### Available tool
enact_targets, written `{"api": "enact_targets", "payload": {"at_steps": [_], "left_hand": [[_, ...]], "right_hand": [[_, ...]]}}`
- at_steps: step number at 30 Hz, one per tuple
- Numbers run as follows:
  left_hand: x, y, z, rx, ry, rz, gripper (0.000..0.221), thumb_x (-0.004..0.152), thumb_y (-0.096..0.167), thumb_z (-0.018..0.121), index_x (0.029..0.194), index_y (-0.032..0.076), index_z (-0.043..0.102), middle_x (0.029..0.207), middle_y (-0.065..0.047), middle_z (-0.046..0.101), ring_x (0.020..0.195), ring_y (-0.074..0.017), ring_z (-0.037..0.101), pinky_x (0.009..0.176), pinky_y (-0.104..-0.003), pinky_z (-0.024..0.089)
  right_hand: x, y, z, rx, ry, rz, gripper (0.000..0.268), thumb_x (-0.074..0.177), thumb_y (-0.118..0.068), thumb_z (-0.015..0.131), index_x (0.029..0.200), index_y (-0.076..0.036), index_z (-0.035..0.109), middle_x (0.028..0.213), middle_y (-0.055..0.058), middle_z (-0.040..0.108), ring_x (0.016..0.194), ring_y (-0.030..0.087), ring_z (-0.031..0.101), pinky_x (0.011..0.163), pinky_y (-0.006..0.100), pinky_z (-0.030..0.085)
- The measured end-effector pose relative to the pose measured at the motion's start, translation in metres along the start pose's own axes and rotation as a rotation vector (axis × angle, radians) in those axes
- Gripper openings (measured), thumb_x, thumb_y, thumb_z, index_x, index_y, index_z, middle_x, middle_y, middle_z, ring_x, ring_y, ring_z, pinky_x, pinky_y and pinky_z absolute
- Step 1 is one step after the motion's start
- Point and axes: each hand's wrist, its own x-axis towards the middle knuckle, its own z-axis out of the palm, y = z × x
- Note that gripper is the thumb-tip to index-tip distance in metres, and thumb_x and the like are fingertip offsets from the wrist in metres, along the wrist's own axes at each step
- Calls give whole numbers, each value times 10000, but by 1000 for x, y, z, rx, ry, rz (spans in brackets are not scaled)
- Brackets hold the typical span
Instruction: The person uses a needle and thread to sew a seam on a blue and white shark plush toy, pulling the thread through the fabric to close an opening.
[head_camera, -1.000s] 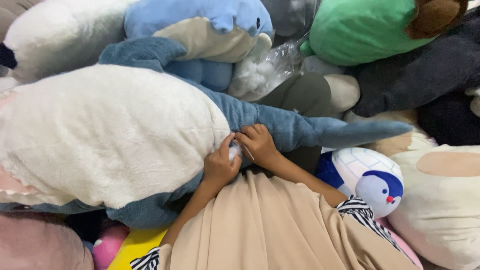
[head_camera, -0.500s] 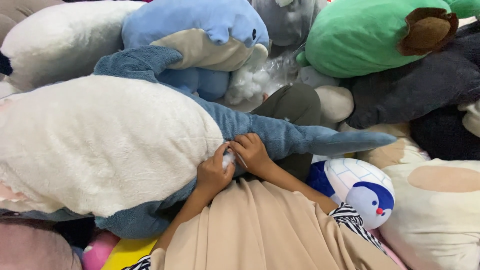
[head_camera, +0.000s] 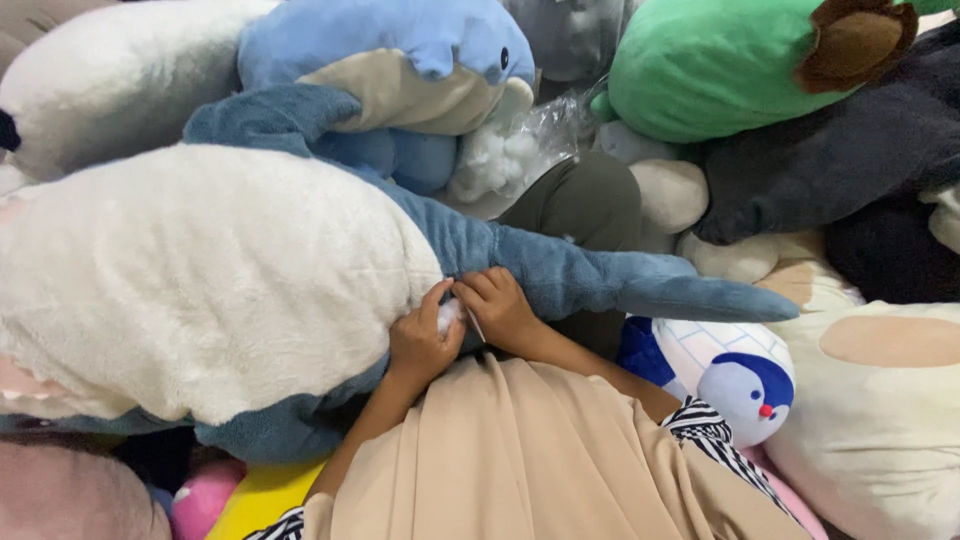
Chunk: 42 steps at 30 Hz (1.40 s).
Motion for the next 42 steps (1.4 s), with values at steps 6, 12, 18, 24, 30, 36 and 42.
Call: {"api": "enact_targets", "payload": {"at_steps": [6,12,18,24,30,36,42], "left_hand": [[-4,-2,0,-7,10,-11,562,759,195,681,1317,127,675,661,-58,689,491,-277,669,499,-396,554],[-18,-11,11,-42,-20,-33,545,777,242,689,1314,155,673,775,-74,744,565,-297,708,530,-403,565],[-24,-15,20,-105,-10,-51,487,811,222,690,1294,157,690,833,-81,764,592,-306,712,571,-401,572],[-32,-27,27,-317,15,-185,345,912,238,676,1243,149,723,985,-100,786,820,-346,742,747,-422,591],[-29,-25,18,-515,24,-310,282,1011,268,613,1221,104,707,1129,-102,769,1068,-332,719,927,-432,546],[-26,-27,16,-593,54,-300,271,1025,232,614,1233,71,676,1161,-147,738,1099,-371,693,953,-482,527],[-27,-31,23,-618,49,-308,337,985,303,678,1231,72,673,1126,-137,742,1042,-319,714,921,-447,531]], "right_hand": [[-9,9,5,20,-17,-12,146,977,-177,601,1043,-89,697,937,92,586,747,274,558,668,397,467],[-12,16,4,18,-6,-34,119,979,-177,617,1034,-110,698,930,86,568,736,270,540,655,388,452],[2,22,-14,108,22,23,122,1020,-217,644,1034,-113,706,887,60,564,719,260,551,651,383,450],[-10,44,-14,373,86,283,196,1041,-262,629,1007,-126,765,908,55,680,785,286,645,728,390,515],[-20,70,-11,467,146,446,266,1068,-275,623,939,-98,774,870,81,740,782,304,684,762,392,537],[-30,99,-9,695,97,661,332,1091,-310,595,993,-62,793,843,136,747,784,247,716,766,376,583],[-23,87,-22,767,82,674,265,1067,-235,621,1039,-40,798,881,152,763,820,220,720,783,369,582]]}}
